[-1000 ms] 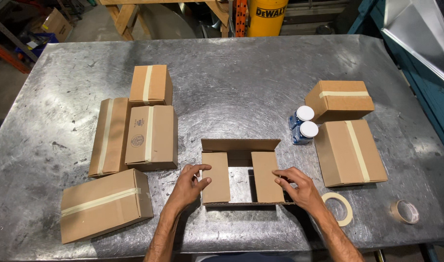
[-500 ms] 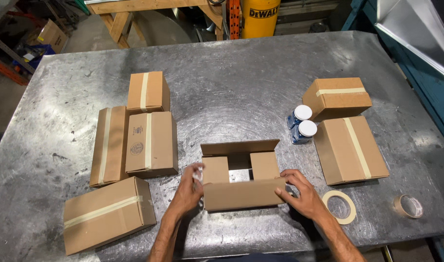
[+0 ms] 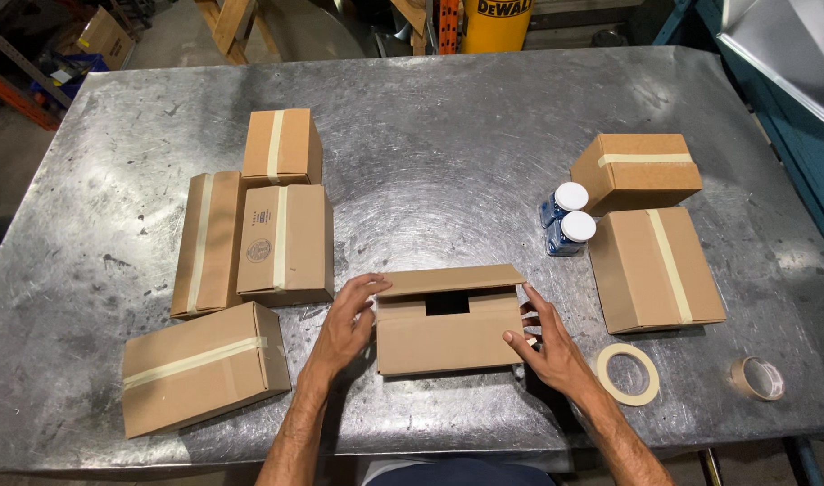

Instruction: The person assembles cardboard boxes, places jars inside them, and seals the boxes with tape on a metal table.

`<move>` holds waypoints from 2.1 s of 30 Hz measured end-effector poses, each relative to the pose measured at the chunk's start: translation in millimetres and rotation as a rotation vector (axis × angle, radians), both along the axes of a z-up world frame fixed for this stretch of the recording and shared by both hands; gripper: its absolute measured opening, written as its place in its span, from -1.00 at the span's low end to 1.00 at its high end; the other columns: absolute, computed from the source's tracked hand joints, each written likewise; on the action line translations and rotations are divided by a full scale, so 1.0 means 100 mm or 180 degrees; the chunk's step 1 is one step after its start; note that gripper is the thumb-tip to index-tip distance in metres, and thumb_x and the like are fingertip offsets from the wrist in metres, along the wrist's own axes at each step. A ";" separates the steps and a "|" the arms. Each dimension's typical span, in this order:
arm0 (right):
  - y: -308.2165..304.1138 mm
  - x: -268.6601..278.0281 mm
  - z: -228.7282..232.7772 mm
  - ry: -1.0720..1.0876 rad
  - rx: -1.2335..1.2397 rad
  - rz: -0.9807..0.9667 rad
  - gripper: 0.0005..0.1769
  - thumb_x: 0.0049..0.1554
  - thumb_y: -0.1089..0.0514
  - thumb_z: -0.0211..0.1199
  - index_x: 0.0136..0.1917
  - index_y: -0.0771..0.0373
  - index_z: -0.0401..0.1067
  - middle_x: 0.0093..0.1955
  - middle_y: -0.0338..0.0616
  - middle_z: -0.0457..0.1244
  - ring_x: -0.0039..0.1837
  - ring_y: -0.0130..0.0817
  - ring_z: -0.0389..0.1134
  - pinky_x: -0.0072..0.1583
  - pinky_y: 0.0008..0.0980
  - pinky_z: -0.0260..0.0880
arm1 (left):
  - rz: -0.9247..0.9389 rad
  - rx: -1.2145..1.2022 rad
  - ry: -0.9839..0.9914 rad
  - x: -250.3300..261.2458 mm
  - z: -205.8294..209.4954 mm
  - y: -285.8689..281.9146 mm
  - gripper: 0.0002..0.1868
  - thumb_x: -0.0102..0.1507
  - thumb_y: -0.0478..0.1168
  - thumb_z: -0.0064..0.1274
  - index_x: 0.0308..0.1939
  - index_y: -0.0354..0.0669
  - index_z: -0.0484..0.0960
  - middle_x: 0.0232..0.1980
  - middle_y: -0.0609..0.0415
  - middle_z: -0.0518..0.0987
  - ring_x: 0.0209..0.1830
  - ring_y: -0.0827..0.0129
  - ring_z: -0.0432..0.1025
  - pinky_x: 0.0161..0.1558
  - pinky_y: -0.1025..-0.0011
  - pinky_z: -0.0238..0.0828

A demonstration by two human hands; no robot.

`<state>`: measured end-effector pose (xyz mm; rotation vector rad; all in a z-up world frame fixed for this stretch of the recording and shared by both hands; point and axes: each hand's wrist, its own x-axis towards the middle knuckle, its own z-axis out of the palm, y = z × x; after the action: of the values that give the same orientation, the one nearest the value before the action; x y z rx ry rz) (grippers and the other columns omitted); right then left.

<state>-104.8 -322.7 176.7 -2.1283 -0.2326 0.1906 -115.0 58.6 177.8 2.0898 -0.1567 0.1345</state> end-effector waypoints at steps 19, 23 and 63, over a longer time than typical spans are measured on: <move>0.11 -0.12 -0.32 -0.0935 -0.0617 -0.0311 -0.63 0.31 -0.06 0.37 0.37 -0.12 0.65 0.12 -0.06 0.40 0.21 0.02 0.55 0.31 0.01 0.59 | 0.0468 0.2132 -0.0697 -0.37 -0.25 -1.12 -0.65 0.41 -0.20 0.04 0.23 0.04 0.78 0.39 -0.06 0.65 0.54 -0.10 0.39 0.62 -0.26 0.08; 0.08 -0.11 -0.40 -0.0781 -0.0609 -0.0186 -0.52 0.36 -0.11 0.23 0.51 -0.16 0.53 0.21 -0.24 0.27 0.13 -0.35 0.41 0.01 -0.22 0.48 | -0.0103 0.2196 -0.0796 -0.49 -0.35 -1.54 -0.43 0.52 0.04 -0.17 0.57 -0.05 0.45 0.68 -0.10 0.34 0.74 -0.06 0.11 0.68 -0.24 -0.27; -1.49 -0.05 -1.63 0.0350 0.1049 -0.0856 -0.38 0.39 -0.32 -0.17 0.35 0.27 0.03 0.35 0.26 0.30 0.20 0.06 0.55 0.26 0.04 0.73 | 0.0107 0.2308 -0.1288 -0.42 -0.38 -1.50 -0.42 0.50 0.06 -0.06 0.60 0.06 0.47 0.69 0.05 0.38 0.70 0.05 0.22 0.66 -0.12 -0.02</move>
<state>-109.7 -471.3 14.0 -1.7930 0.0836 0.1024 -156.8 -91.7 139.7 2.7633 -0.4702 0.5954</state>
